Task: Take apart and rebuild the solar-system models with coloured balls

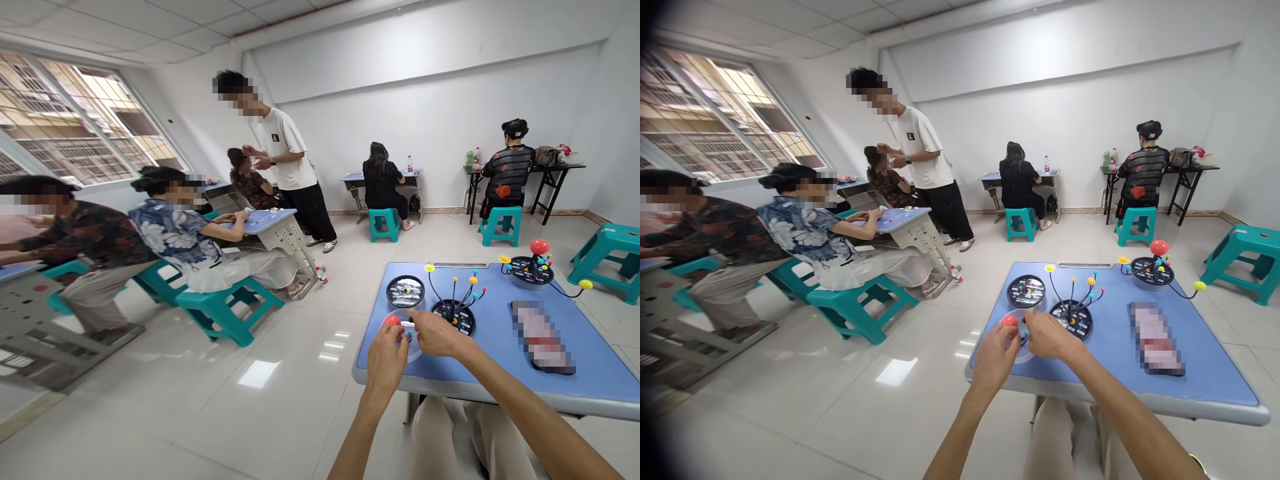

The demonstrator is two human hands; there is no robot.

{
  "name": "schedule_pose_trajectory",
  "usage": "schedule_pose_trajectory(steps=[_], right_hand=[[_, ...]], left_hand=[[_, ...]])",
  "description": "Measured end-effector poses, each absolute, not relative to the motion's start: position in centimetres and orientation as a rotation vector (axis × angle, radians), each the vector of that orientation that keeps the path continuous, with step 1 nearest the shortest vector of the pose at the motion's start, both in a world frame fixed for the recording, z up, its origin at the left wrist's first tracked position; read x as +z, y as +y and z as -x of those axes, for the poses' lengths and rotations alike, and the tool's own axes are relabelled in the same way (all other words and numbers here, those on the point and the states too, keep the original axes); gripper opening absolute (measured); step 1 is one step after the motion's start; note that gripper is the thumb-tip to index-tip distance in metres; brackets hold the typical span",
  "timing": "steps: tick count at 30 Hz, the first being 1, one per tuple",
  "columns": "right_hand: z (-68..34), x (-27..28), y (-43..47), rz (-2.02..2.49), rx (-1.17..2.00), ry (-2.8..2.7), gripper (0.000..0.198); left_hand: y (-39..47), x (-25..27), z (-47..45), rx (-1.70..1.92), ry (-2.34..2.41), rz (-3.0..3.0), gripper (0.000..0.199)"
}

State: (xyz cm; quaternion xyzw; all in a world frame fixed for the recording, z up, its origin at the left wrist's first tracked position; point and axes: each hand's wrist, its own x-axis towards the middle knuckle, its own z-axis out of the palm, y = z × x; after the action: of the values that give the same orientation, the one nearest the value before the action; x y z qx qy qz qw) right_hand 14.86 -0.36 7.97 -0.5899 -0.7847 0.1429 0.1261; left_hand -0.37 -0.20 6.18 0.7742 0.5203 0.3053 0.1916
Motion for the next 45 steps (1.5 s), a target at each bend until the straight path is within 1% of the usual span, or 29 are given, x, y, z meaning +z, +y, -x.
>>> schedule_pose_trajectory(steps=[2, 3, 5, 7, 8, 9, 11, 15, 17, 18, 22, 24, 28, 32, 39, 45], right_hand=[[-15.3, 8.2, -1.4, 1.609, 0.462, -2.286, 0.027], [-15.4, 8.2, -2.0, 1.544, 0.492, -2.281, 0.032], [-15.4, 8.2, -3.2, 1.420, 0.562, -2.258, 0.050], [-15.4, 8.4, -4.2, 1.319, 0.642, -2.207, 0.069], [-15.5, 8.6, -4.6, 1.260, 0.693, -2.162, 0.072], [-15.6, 8.8, -4.9, 1.203, 0.745, -2.096, 0.072], [-16.0, 9.2, -5.4, 1.112, 0.846, -1.908, 0.064], [-16.3, 9.1, -5.8, 1.027, 1.086, -1.442, 0.043], [-16.0, 8.4, -5.9, 0.981, 1.210, -1.282, 0.028], [-15.7, 8.1, -6.0, 0.963, 1.243, -1.224, 0.025], [-14.4, 7.5, -6.2, 0.953, 1.208, -1.038, 0.035], [-14.1, 7.5, -6.2, 0.959, 1.194, -0.994, 0.037], [-13.6, 7.0, -6.0, 0.978, 1.207, -1.007, 0.040], [-13.3, 6.3, -5.4, 1.078, 1.133, -1.045, 0.046], [-12.3, 6.1, -4.6, 1.222, 0.967, -1.004, 0.039], [-12.2, 6.1, -4.4, 1.234, 0.907, -0.966, 0.037]], left_hand=[[-0.7, 6.3, 0.1, 1.039, 1.309, -1.996, 0.016], [-1.0, 6.3, -0.1, 1.083, 1.232, -1.889, 0.020], [-1.8, 6.4, -0.6, 1.102, 1.121, -1.685, 0.023], [-2.6, 6.8, -0.8, 1.104, 1.069, -1.529, 0.023], [-3.0, 7.0, -0.8, 1.103, 1.047, -1.475, 0.024], [-3.4, 7.3, -0.8, 1.108, 1.024, -1.428, 0.026], [-3.9, 8.0, -0.5, 1.151, 0.992, -1.341, 0.028], [-4.9, 9.0, 0.0, 1.245, 0.997, -1.225, 0.027], [-5.2, 9.1, 0.0, 1.248, 0.985, -1.214, 0.026], [-5.3, 9.0, -0.1, 1.244, 0.978, -1.215, 0.026], [-5.4, 8.7, -0.5, 1.218, 1.001, -1.248, 0.025], [-5.3, 8.5, -0.5, 1.215, 1.013, -1.268, 0.024], [-5.2, 8.2, -0.6, 1.227, 0.983, -1.270, 0.023], [-5.2, 7.7, -0.9, 1.240, 1.006, -1.264, 0.023], [-5.1, 7.1, -1.6, 1.315, 1.064, -1.223, 0.024], [-5.5, 7.0, -1.9, 1.357, 1.078, -1.282, 0.021]])
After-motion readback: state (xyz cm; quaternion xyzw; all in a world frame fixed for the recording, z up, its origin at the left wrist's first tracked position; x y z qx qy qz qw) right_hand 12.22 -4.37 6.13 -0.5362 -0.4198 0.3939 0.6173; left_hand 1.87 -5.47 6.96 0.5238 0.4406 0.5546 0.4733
